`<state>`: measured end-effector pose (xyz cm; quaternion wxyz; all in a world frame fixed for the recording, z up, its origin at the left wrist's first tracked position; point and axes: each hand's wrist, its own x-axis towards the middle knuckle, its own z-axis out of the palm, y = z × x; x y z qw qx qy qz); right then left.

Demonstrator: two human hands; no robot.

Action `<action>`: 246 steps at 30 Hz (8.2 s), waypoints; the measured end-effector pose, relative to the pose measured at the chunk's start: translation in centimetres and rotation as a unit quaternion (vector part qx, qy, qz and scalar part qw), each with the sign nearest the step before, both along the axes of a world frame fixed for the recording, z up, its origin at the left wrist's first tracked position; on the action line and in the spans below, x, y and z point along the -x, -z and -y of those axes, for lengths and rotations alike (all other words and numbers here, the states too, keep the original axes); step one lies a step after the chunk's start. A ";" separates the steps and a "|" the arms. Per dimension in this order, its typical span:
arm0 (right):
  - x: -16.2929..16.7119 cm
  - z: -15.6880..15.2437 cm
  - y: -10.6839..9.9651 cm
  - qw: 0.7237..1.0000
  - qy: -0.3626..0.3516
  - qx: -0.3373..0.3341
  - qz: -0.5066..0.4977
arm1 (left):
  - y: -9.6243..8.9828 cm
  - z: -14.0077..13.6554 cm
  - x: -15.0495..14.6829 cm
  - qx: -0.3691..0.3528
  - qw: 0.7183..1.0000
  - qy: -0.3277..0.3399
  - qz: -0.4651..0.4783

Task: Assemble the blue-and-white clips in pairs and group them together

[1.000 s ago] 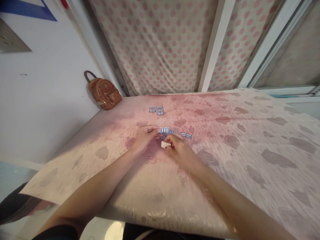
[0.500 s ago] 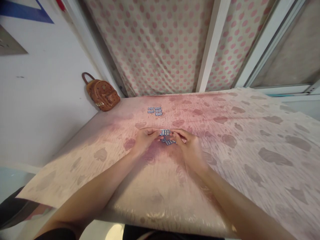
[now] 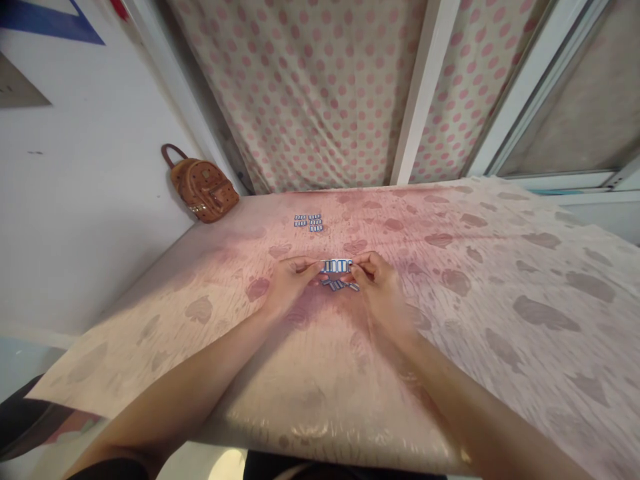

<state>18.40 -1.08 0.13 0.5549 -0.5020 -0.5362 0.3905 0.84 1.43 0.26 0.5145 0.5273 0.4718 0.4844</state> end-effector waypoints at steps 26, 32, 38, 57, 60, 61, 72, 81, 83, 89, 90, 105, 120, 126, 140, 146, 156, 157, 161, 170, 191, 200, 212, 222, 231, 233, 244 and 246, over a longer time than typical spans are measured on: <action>0.0 0.1 -0.3 0.998 -0.005 -0.054 -0.031 | -0.4 1.0 -0.7 -0.082 0.996 0.018 0.009; 0.2 0.2 -0.4 0.997 -0.042 -0.058 0.007 | -0.3 1.3 -1.0 -0.087 0.996 0.023 0.013; 0.3 0.3 -0.3 0.998 -0.025 -0.054 0.009 | -0.3 1.7 -1.3 -0.089 0.993 0.037 0.066; 0.3 0.4 -0.4 0.999 -0.008 -0.037 0.024 | 0.0 1.9 -1.5 -0.047 0.996 0.042 0.058; 0.3 0.2 0.2 0.999 -0.010 -0.035 0.020 | -0.1 1.9 -1.5 -0.038 0.996 0.044 0.069; 0.3 0.1 0.4 0.999 -0.009 -0.035 0.009 | -0.2 1.9 -1.4 -0.033 0.996 0.042 0.072; 0.1 0.2 0.0 0.998 -0.037 -0.024 0.040 | -0.2 1.5 -1.2 -0.011 0.996 0.044 0.083; -0.3 0.3 0.3 0.977 -0.059 -0.091 0.182 | -0.8 1.1 -0.6 -0.008 0.998 0.023 0.050; -0.2 0.5 -0.2 0.971 -0.060 -0.103 0.209 | -1.0 1.2 -0.6 -0.005 0.999 0.022 0.031; -0.3 0.3 -0.1 0.969 -0.049 -0.110 0.214 | -1.3 1.0 -0.5 -0.001 1.000 0.015 0.020; -0.4 0.0 0.1 0.971 -0.040 -0.108 0.209 | -1.3 0.6 -0.3 -0.003 1.000 0.004 0.019; 1.1 -7.2 1.7 0.867 -0.009 0.033 0.498 | -0.6 -3.0 2.6 -0.026 0.993 -0.104 0.050; -0.5 -6.9 3.3 0.910 -0.014 0.015 0.415 | 0.5 -3.2 2.4 -0.019 0.996 -0.083 0.036; 0.9 -6.8 2.8 0.884 -0.013 0.057 0.463 | 0.6 -3.3 2.4 -0.014 0.996 -0.082 0.034; -0.9 -3.7 0.1 0.960 0.007 -0.085 0.267 | 1.6 -3.1 2.0 -0.068 0.997 -0.045 0.013; 0.1 -1.5 -1.1 0.945 -0.031 -0.090 0.314 | 1.4 -1.8 1.0 -0.064 0.997 0.019 0.030; -0.2 -1.1 -1.6 0.932 0.026 -0.092 0.350 | 0.2 -0.8 0.7 -0.046 0.998 0.051 0.000; -0.2 -1.1 -1.7 0.930 0.027 -0.092 0.354 | 0.2 -0.8 0.6 -0.043 0.998 0.056 -0.002; -0.1 -1.1 -1.5 0.923 0.026 -0.097 0.373 | 0.2 -0.6 0.6 -0.041 0.997 0.070 0.000; -0.3 -1.4 -0.7 0.922 0.006 -0.121 0.368 | 0.2 -0.6 0.5 -0.035 0.996 0.086 0.011; 1.0 -3.3 2.1 0.919 -0.073 -0.109 0.372 | -0.7 -2.6 2.7 -0.018 0.997 -0.067 0.045; 2.4 -4.3 3.3 0.902 -0.090 -0.094 0.412 | 0.1 -3.0 2.6 -0.039 0.996 -0.062 0.056; 2.0 -5.3 4.2 0.907 -0.059 -0.065 0.412 | 0.7 -3.4 2.6 -0.048 0.995 -0.066 0.056; 2.0 -3.2 1.9 0.965 -0.032 -0.078 0.247 | 0.5 -3.3 2.6 -0.042 0.996 -0.063 0.039; 0.4 -1.8 -0.9 0.963 -0.045 -0.129 0.234 | 0.8 -2.1 1.6 -0.048 0.998 0.006 0.027; 0.2 -1.6 -1.3 0.952 -0.036 -0.136 0.272 | 0.7 -1.8 1.5 -0.047 0.999 0.018 0.018; -0.3 -1.6 -1.3 0.924 0.013 -0.127 0.360 | 1.2 -1.9 1.5 -0.063 0.996 0.061 -0.019; -0.2 -1.6 -1.2 0.925 0.017 -0.125 0.358 | 1.0 -1.7 1.5 -0.064 0.996 0.064 -0.019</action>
